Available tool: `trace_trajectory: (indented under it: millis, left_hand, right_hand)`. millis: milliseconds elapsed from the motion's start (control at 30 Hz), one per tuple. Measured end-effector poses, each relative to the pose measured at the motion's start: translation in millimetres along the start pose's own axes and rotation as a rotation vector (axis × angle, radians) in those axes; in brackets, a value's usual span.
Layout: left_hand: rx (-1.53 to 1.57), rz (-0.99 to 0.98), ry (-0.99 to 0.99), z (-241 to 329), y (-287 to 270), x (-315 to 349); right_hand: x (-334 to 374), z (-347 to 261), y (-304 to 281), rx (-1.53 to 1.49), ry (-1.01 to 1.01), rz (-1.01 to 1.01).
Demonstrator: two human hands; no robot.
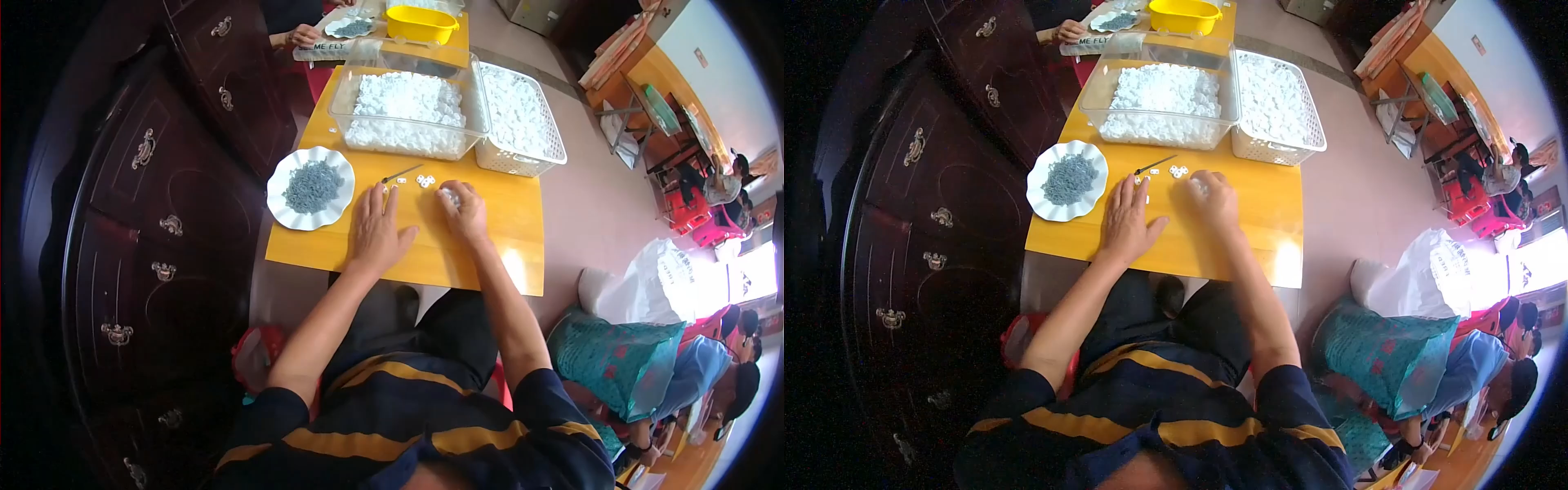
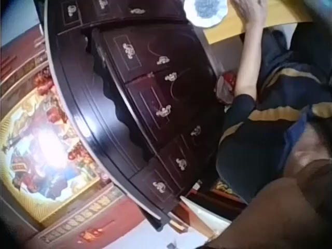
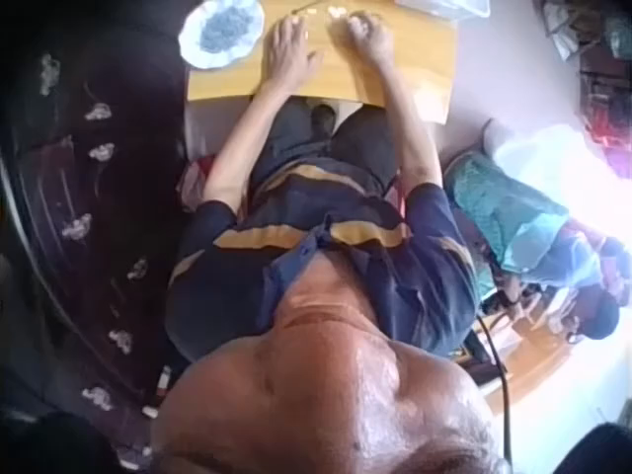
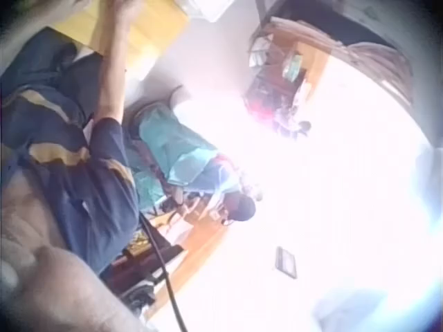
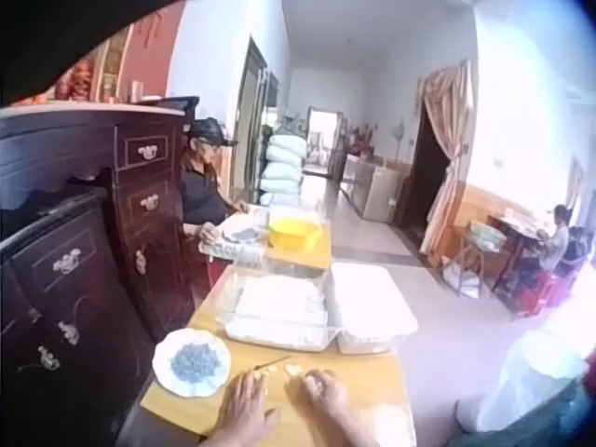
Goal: Manually inserting small black pins into white plastic circular components.
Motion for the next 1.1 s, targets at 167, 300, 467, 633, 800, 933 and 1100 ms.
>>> trace_trajectory:
  millis: [167, 300, 467, 633, 800, 933, 1100]
  left_hand:
    - [-0.017, -0.001, 0.006, 1, -1, 9]
    - [-0.027, 0.011, 0.024, 1, 0, 4]
    - [-0.029, 0.030, 0.028, 0, 0, 6]
    - [0.003, 0.043, 0.038, 1, -3, 6]
    - [0.055, 0.034, 0.025, 2, -5, 6]
    - [0.083, 0.056, 0.031, 1, -7, 7]
    - [0.100, 0.086, 0.056, -3, -6, 7]
  right_hand:
    - [20, -51, -9, 0.218, -0.290, 0.177]
    - [21, -53, -1, 0.393, -0.326, 0.179]
    - [24, -54, 2, 0.457, -0.369, 0.163]
    - [28, -57, -2, 0.376, -0.398, 0.141]
    - [35, -40, 0, 0.284, -0.239, 0.130]
    - [45, -33, -9, 0.220, -0.206, 0.194]
    - [54, -27, -20, 0.226, -0.154, 0.272]
Point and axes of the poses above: each hand's wrist, its own x-axis away from the middle knuckle, its own y-axis out of the palm, z = x × y, the point moved 5 cm from there along -x, towards the middle knuckle, and after that the axes turned 6 degrees about x, right-handed, at the moved point
